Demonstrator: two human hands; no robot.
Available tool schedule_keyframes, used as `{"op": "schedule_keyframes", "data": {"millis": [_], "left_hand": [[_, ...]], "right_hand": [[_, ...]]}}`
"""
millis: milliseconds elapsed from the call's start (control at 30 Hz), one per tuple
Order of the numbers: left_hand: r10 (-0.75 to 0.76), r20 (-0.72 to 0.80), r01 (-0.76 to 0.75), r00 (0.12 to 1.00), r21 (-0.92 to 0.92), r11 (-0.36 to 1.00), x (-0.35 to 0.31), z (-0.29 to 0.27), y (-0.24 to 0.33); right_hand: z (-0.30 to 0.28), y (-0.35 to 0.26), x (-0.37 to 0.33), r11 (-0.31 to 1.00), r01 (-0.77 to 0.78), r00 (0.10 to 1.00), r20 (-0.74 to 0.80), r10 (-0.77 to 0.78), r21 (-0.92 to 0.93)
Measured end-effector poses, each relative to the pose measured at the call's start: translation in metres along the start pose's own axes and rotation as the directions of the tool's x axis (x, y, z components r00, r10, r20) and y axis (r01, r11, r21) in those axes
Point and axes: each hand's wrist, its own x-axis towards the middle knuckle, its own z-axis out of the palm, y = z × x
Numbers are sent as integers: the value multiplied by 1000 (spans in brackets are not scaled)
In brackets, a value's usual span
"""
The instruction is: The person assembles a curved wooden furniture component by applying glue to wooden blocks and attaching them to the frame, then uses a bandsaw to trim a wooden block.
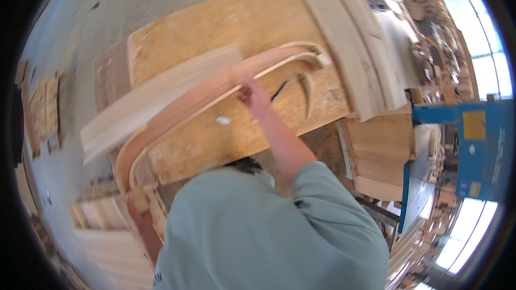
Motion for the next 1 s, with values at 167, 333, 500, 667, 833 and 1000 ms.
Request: {"op": "schedule_keyframes", "data": {"millis": [167,333,500,667,833,1000], "left_hand": [[-15,-125,14,992,-10,1000,-23,24,-9],[-16,-126,10,992,-45,999,-43,18,-24],[37,24,-35,999,-77,996,-55,14,-37],[133,95,-140,987,66,988,-77,-14,-47],[-26,162,23,986,19,1000,-125,-11,-64],[-224,140,209,964,116,971,-153,-93,-88]], "right_hand": [[20,-4,-3,993,-61,992,-115,49,-104],[31,-13,-17,969,-114,993,-5,116,-219],[32,-18,-27,948,6,1000,-23,-14,-318],[40,-39,-93,946,159,985,107,-134,-281],[13,-40,-195,906,335,938,-5,-348,-257],[-47,7,-250,880,276,918,-164,-360,-386]]}}
